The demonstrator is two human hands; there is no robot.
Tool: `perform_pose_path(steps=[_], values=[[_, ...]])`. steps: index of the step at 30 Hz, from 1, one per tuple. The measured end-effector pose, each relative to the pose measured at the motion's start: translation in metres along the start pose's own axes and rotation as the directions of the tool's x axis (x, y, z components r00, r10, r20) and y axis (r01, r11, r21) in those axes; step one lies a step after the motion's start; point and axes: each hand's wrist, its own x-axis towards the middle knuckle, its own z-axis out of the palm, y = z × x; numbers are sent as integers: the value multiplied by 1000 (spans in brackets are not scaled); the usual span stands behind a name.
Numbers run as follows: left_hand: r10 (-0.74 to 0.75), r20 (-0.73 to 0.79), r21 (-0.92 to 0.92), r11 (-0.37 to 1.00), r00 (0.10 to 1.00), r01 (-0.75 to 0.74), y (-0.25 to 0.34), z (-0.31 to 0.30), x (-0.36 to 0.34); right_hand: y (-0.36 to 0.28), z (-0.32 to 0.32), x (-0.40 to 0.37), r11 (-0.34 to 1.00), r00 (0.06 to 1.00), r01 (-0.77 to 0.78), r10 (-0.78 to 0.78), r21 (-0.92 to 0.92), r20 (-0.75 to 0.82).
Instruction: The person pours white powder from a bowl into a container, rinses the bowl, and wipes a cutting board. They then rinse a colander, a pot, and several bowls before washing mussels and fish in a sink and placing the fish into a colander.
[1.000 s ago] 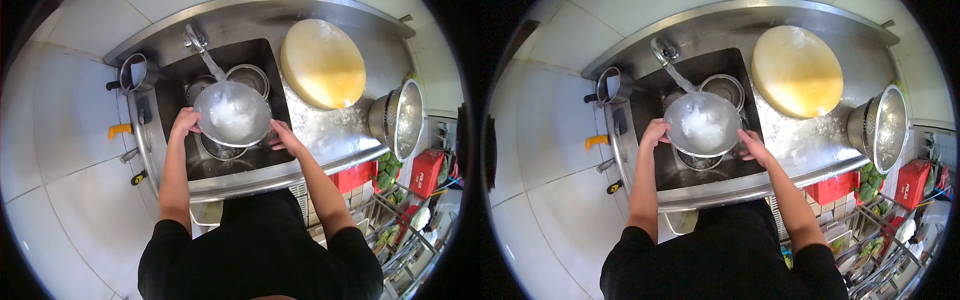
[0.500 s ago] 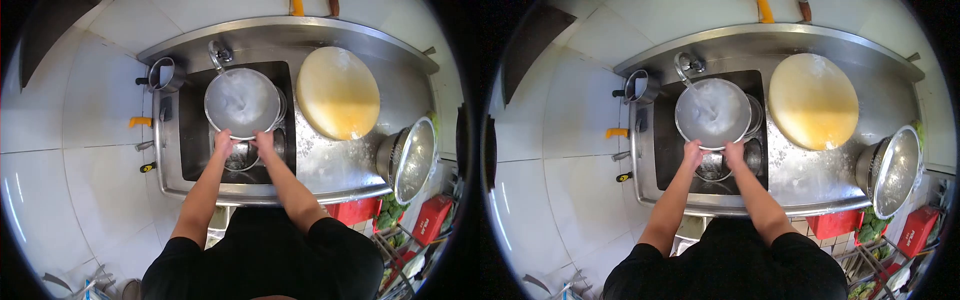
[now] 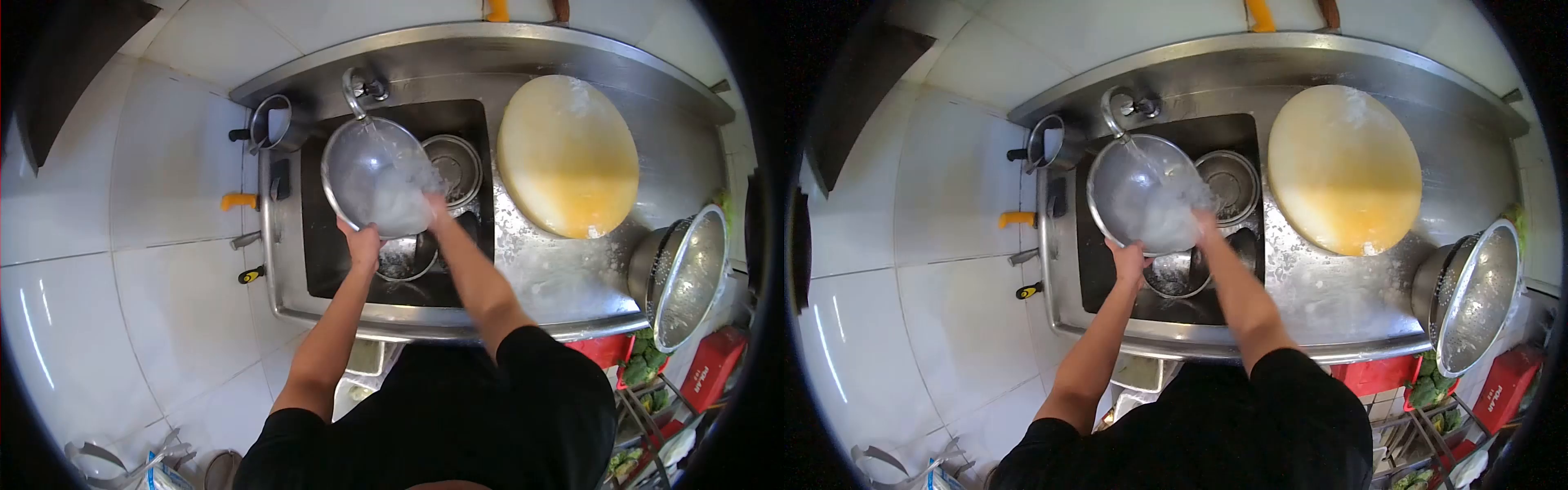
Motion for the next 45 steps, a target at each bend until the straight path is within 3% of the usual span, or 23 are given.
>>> perform_pose_path(steps=[1,3,5,7,9,14,15,16,18,20,22,25,27,28,31,33,35,37,38,39,41,43,45], values=[[-24,-47,-76,997,999,21,-13,7,5,32,0,-5,994,991,110,-111,16,69],[7,-1,-208,978,1000,-7,-38,8,30,47,83,-60,957,928,201,-255,-211,-271],[-17,9,-151,988,1000,18,-38,2,42,48,29,-32,900,950,-167,38,-402,-310],[-70,15,39,997,997,70,-20,2,23,3,10,-43,952,876,-4,-144,-307,-459],[-173,54,191,968,983,160,2,-3,-1,-35,-21,-27,788,831,219,-460,-575,-314],[-486,355,-5,853,799,521,30,-43,12,-89,16,-66,986,971,101,-127,-135,-201],[-513,380,135,854,770,503,39,-54,20,-98,39,-86,998,980,61,-60,0,-192],[-200,106,429,893,974,137,40,-54,19,-92,38,-84,995,978,103,-103,-12,-182],[333,178,787,516,926,-337,38,-50,15,-75,31,-84,983,968,183,-186,-34,-167],[411,593,706,148,692,-692,38,-30,13,-67,33,-94,966,933,257,-253,-20,-254],[-16,793,604,149,609,-783,-3,1,2,-71,58,-122,943,884,327,-329,-63,-332],[-493,622,698,-4,608,-716,-73,0,71,-80,77,-152,894,838,428,-446,-129,-313],[-68,705,643,-360,706,-676,-67,-12,106,-81,93,-173,926,841,367,-369,-85,-396],[149,732,630,-520,665,-577,-60,-11,121,-73,91,-178,938,853,340,-340,-73,-397],[458,721,684,-350,520,-640,-37,30,117,-71,97,-173,925,828,368,-371,-90,-420],[201,509,849,-278,837,-449,36,94,27,-76,94,-169,921,838,367,-387,-127,-385],[817,394,496,198,422,-846,-64,140,74,-92,83,-164,931,885,325,-362,-168,-294],[524,573,809,-485,630,-332,-144,181,100,-103,86,-162,910,839,369,-413,-186,-354],[249,727,627,138,640,-767,-106,153,54,-112,80,-158,882,818,444,-471,-158,-330],[100,903,195,771,418,-606,-58,111,8,-120,72,-156,848,791,514,-527,-130,-311],[-395,877,427,374,275,-823,-57,60,32,-143,67,-173,862,786,447,-507,-241,-354],[-302,812,511,-49,500,-858,-37,40,67,-129,71,-185,902,783,361,-432,-238,-449],[-95,734,570,-452,672,-686,-11,35,101,-109,82,-189,920,820,362,-390,-148,-420]])
